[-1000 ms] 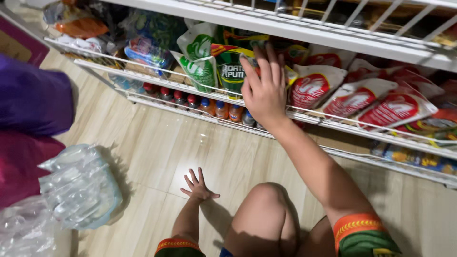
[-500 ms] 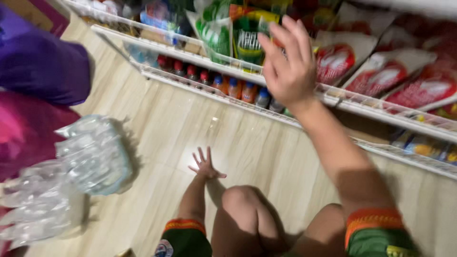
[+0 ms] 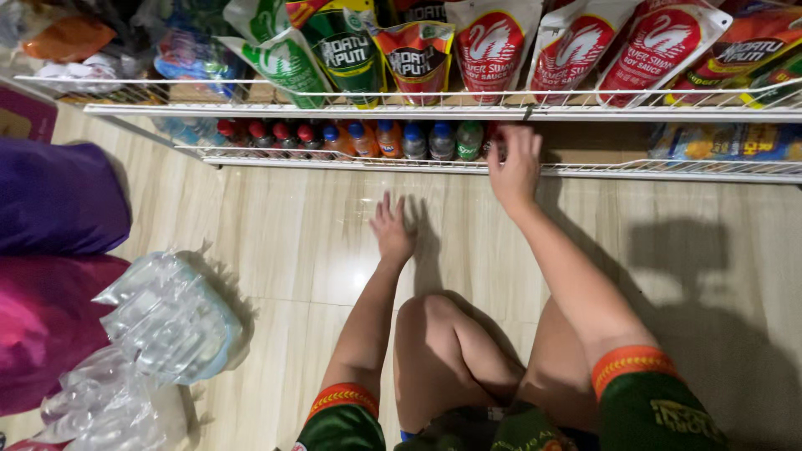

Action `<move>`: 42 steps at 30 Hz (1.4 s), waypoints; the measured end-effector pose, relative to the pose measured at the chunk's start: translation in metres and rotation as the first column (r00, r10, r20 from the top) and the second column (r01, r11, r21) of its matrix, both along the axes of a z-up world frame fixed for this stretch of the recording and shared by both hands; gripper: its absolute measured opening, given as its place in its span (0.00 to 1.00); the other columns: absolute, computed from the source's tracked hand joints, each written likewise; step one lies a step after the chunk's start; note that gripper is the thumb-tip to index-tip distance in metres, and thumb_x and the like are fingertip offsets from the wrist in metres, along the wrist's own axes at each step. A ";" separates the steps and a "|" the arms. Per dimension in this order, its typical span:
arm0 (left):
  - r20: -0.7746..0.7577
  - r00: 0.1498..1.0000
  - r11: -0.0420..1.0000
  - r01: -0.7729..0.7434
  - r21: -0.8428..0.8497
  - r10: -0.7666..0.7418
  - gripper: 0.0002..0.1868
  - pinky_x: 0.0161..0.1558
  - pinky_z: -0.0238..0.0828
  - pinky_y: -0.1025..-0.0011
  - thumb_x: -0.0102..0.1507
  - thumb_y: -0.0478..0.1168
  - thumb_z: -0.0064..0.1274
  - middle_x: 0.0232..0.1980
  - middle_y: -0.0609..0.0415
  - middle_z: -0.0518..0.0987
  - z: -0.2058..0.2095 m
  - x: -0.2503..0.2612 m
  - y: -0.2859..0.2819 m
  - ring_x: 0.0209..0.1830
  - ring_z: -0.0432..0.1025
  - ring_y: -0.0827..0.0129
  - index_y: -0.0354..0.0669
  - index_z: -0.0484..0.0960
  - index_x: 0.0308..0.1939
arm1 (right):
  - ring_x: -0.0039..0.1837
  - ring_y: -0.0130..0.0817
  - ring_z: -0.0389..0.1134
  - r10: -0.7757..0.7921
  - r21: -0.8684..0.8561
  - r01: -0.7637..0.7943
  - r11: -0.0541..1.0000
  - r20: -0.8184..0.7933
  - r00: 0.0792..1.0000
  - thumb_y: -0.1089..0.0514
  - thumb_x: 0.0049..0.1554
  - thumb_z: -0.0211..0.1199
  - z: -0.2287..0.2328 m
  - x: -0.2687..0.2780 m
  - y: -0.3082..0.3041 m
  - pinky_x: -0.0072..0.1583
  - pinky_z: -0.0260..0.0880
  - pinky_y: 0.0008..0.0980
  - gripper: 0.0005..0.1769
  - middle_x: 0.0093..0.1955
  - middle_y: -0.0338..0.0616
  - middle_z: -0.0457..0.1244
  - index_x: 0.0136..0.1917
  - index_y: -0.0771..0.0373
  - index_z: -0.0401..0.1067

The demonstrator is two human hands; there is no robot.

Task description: The person sits on the floor in front of a wire shelf and removes multiple bottles and pouches from the lower shelf, placing them on the floor in organized groups. The person handles bottles with different cap colors and various pouches, arranging them by type.

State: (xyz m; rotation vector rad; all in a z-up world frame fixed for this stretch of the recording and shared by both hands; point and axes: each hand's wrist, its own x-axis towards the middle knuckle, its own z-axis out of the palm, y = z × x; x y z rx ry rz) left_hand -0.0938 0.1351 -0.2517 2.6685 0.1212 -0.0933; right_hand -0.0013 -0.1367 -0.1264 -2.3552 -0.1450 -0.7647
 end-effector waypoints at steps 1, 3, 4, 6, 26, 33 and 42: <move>0.053 0.998 0.999 0.022 -0.050 -0.020 0.52 0.75 0.39 0.34 0.53 0.42 0.68 0.84 0.48 0.43 0.012 0.008 -0.009 0.82 0.44 0.42 0.57 0.58 0.78 | 0.60 0.57 0.63 -0.111 -0.013 0.111 0.994 -0.027 0.993 0.56 0.57 0.69 -0.009 0.015 -0.003 0.58 0.67 0.52 0.18 0.57 0.55 0.65 0.57 0.68 0.75; 0.147 0.988 0.995 0.065 -0.076 -0.053 0.49 0.74 0.43 0.37 0.52 0.38 0.68 0.83 0.45 0.47 0.038 0.024 -0.023 0.80 0.46 0.40 0.52 0.61 0.75 | 0.57 0.60 0.65 -0.324 -0.042 0.322 0.946 -0.068 0.943 0.48 0.50 0.76 -0.024 0.049 -0.006 0.53 0.67 0.54 0.26 0.51 0.59 0.66 0.52 0.70 0.75; 0.199 0.978 0.992 0.086 -0.089 -0.067 0.48 0.73 0.44 0.38 0.52 0.36 0.68 0.82 0.43 0.49 0.051 0.032 -0.029 0.79 0.48 0.39 0.50 0.62 0.74 | 0.55 0.59 0.67 -0.223 0.038 0.228 0.973 -0.112 0.968 0.48 0.52 0.75 -0.030 0.064 -0.010 0.52 0.68 0.53 0.24 0.51 0.58 0.67 0.52 0.68 0.75; 0.269 0.960 0.983 0.122 -0.137 -0.082 0.49 0.74 0.49 0.44 0.51 0.35 0.68 0.81 0.43 0.51 0.074 0.041 -0.037 0.78 0.50 0.40 0.50 0.62 0.75 | 0.52 0.57 0.70 0.002 0.207 0.035 0.978 -0.175 0.985 0.49 0.56 0.73 -0.040 0.084 -0.018 0.51 0.70 0.50 0.20 0.50 0.57 0.69 0.53 0.66 0.76; 0.587 0.805 0.796 0.412 -0.443 -0.090 0.30 0.75 0.63 0.58 0.57 0.25 0.53 0.69 0.51 0.76 0.188 0.031 -0.118 0.76 0.65 0.48 0.43 0.76 0.64 | 0.68 0.56 0.66 0.513 -0.012 -0.546 0.838 0.360 0.779 0.64 0.51 0.72 0.037 -0.053 -0.005 0.67 0.71 0.48 0.28 0.65 0.53 0.64 0.63 0.63 0.67; 0.261 0.949 0.820 0.005 -0.572 0.176 0.22 0.51 0.74 0.61 0.58 0.34 0.64 0.55 0.49 0.81 0.154 0.007 -0.080 0.51 0.76 0.55 0.43 0.79 0.57 | 0.57 0.58 0.68 -0.083 0.051 0.090 0.995 -0.128 0.988 0.56 0.62 0.68 -0.077 0.061 -0.032 0.58 0.67 0.51 0.14 0.55 0.58 0.65 0.57 0.64 0.71; 0.003 1.000 0.690 -0.012 -0.723 0.020 0.17 0.42 0.77 0.70 0.60 0.35 0.65 0.42 0.50 0.86 0.060 0.033 -0.097 0.38 0.79 0.68 0.40 0.78 0.51 | 0.49 0.58 0.71 0.081 -0.276 -0.116 0.954 -0.135 0.987 0.56 0.61 0.59 -0.126 0.168 -0.046 0.53 0.68 0.55 0.09 0.46 0.57 0.70 0.46 0.62 0.77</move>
